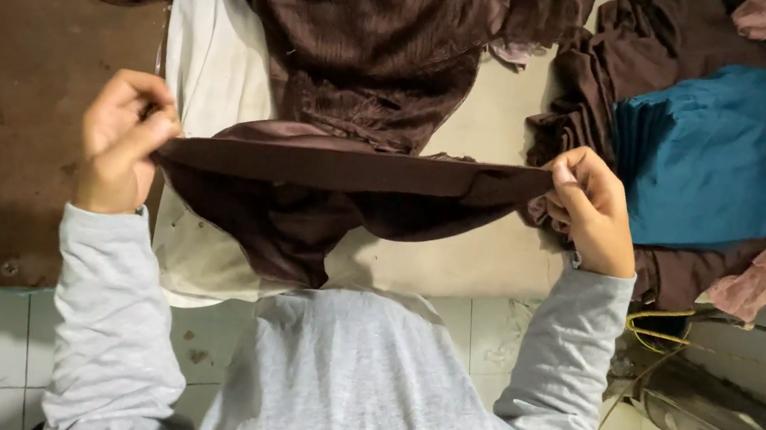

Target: Trimming excess threads from brown fabric garments using small scissors on a work surface.

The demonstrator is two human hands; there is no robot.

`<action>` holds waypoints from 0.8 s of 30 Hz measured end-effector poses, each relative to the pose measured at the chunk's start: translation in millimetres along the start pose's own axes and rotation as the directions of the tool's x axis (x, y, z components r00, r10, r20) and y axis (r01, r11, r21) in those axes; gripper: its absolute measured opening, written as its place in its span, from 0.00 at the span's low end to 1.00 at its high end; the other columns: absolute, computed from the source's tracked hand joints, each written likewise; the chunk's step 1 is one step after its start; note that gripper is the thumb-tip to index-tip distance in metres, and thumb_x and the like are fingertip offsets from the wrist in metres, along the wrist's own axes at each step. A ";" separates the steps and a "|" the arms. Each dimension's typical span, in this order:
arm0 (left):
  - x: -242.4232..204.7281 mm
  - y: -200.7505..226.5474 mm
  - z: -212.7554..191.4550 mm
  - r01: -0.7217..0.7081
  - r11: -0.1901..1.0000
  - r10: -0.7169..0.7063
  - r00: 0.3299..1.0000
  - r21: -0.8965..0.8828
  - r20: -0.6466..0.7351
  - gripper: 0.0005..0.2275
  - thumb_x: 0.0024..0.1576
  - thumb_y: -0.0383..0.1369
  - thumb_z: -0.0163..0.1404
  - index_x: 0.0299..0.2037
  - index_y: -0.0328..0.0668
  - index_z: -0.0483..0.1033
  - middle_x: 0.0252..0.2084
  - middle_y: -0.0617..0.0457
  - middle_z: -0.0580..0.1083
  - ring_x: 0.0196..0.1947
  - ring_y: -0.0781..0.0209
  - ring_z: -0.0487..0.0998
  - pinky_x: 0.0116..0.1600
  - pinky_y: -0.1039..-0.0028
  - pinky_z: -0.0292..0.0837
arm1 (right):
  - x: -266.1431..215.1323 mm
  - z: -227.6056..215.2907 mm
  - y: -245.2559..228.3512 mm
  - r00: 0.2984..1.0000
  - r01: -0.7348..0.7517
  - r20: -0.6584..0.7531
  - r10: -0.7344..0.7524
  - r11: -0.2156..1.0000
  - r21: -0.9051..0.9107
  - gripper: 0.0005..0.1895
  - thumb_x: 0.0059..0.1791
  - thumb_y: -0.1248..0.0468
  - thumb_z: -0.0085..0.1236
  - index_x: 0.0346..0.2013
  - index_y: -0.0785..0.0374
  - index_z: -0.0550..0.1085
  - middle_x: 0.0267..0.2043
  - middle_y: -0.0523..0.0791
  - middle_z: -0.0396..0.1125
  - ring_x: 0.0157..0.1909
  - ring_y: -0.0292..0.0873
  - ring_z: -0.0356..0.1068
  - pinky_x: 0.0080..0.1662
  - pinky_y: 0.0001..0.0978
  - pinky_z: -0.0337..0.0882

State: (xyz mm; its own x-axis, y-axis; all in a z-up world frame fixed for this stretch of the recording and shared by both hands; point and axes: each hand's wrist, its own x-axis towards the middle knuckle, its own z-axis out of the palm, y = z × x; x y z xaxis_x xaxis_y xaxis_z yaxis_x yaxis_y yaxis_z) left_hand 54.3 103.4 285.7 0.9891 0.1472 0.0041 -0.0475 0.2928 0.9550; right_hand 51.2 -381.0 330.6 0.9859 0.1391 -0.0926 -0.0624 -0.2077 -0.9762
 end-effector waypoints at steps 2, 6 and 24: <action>3.7 14.6 0.7 -0.071 0.933 -0.039 0.955 0.352 0.295 0.15 0.55 0.27 0.50 0.52 0.33 0.69 0.33 0.57 0.60 0.35 0.71 0.58 0.42 0.83 0.54 | 1.8 2.1 -2.8 0.998 -0.026 -0.050 0.027 0.999 0.025 0.12 0.60 0.59 0.44 0.33 0.54 0.59 0.24 0.34 0.43 0.20 0.28 0.41 0.23 0.21 0.44; 10.0 34.3 4.5 -0.142 0.764 -0.139 0.916 0.629 0.376 0.13 0.56 0.27 0.56 0.51 0.43 0.78 0.27 0.61 0.59 0.28 0.70 0.58 0.39 0.81 0.54 | 4.5 -4.9 2.5 0.996 0.006 -0.084 -0.016 0.992 -0.123 0.13 0.60 0.58 0.47 0.33 0.55 0.62 0.27 0.34 0.48 0.25 0.27 0.44 0.27 0.19 0.46; 21.4 20.6 15.5 0.008 0.843 -0.180 0.947 0.538 0.267 0.07 0.57 0.25 0.54 0.43 0.35 0.82 0.43 0.47 0.81 0.45 0.63 0.80 0.52 0.79 0.73 | 1.4 -0.2 42.8 0.970 -0.024 -0.243 -0.002 0.994 -0.107 0.07 0.57 0.59 0.58 0.38 0.57 0.73 0.34 0.34 0.63 0.36 0.27 0.58 0.41 0.18 0.59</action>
State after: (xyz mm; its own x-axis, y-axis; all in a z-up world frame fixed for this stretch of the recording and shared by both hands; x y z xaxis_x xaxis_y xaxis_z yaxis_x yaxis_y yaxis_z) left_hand 76.6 98.0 310.0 0.9821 -0.1659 -0.0888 0.0433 -0.2600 0.9646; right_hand 49.9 -389.9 288.8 0.9942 -0.0996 -0.0400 -0.0695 -0.3130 -0.9472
